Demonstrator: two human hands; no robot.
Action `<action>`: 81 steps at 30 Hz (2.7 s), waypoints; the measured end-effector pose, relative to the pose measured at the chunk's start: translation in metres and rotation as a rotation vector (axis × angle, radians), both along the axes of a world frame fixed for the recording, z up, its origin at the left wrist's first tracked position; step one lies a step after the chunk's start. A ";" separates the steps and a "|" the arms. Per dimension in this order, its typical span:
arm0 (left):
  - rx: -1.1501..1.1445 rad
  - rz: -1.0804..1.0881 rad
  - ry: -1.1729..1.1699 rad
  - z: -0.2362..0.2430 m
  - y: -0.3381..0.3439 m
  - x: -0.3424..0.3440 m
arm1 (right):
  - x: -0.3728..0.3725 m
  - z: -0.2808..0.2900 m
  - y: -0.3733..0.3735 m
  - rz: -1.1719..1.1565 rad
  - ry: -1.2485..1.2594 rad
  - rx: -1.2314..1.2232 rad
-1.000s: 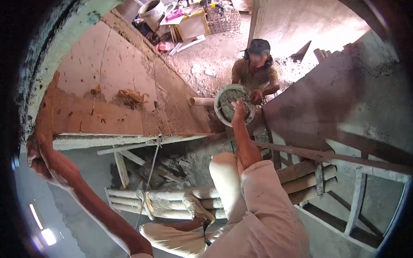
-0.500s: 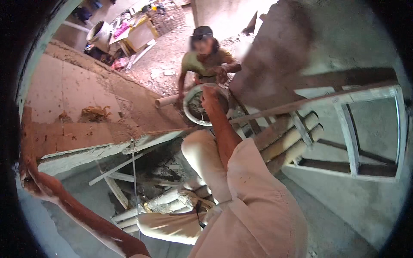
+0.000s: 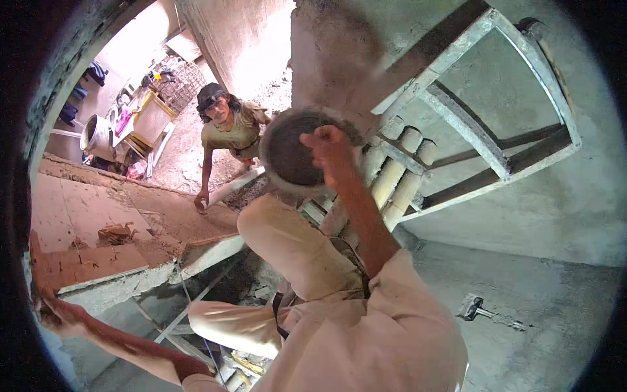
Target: The person chips concrete around a doorway using a hammer, receives a bucket of mortar from an assistant, and applies the mortar to the wall edge using a trowel.
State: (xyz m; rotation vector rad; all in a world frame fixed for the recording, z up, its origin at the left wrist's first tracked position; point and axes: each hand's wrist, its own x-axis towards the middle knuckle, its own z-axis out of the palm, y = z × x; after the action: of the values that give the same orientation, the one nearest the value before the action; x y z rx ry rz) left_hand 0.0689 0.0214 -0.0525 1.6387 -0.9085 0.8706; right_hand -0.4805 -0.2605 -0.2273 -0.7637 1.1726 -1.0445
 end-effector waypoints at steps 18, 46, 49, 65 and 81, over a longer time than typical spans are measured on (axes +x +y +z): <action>-0.315 -0.280 -0.027 0.007 -0.031 -0.063 | -0.198 -0.070 0.112 -0.192 0.911 0.118; -0.162 -0.278 0.090 0.015 -0.026 -0.076 | 0.452 -0.003 -0.067 1.028 1.201 -0.880; -0.168 -0.119 0.123 0.026 -0.022 -0.082 | 0.480 -0.011 -0.070 1.036 1.202 -0.760; -0.137 -0.138 -0.098 0.014 -0.021 -0.059 | 0.329 -0.020 -0.081 1.399 0.897 -1.142; -0.205 -0.319 -0.261 0.008 -0.024 -0.028 | 0.004 0.026 0.131 0.567 0.636 -0.170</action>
State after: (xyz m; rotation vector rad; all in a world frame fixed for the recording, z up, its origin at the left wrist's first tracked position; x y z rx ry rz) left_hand 0.0410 -0.0026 -0.0442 1.1815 -1.1823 0.9309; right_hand -0.4768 -0.1293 -0.2013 -1.5317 1.2814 -0.4276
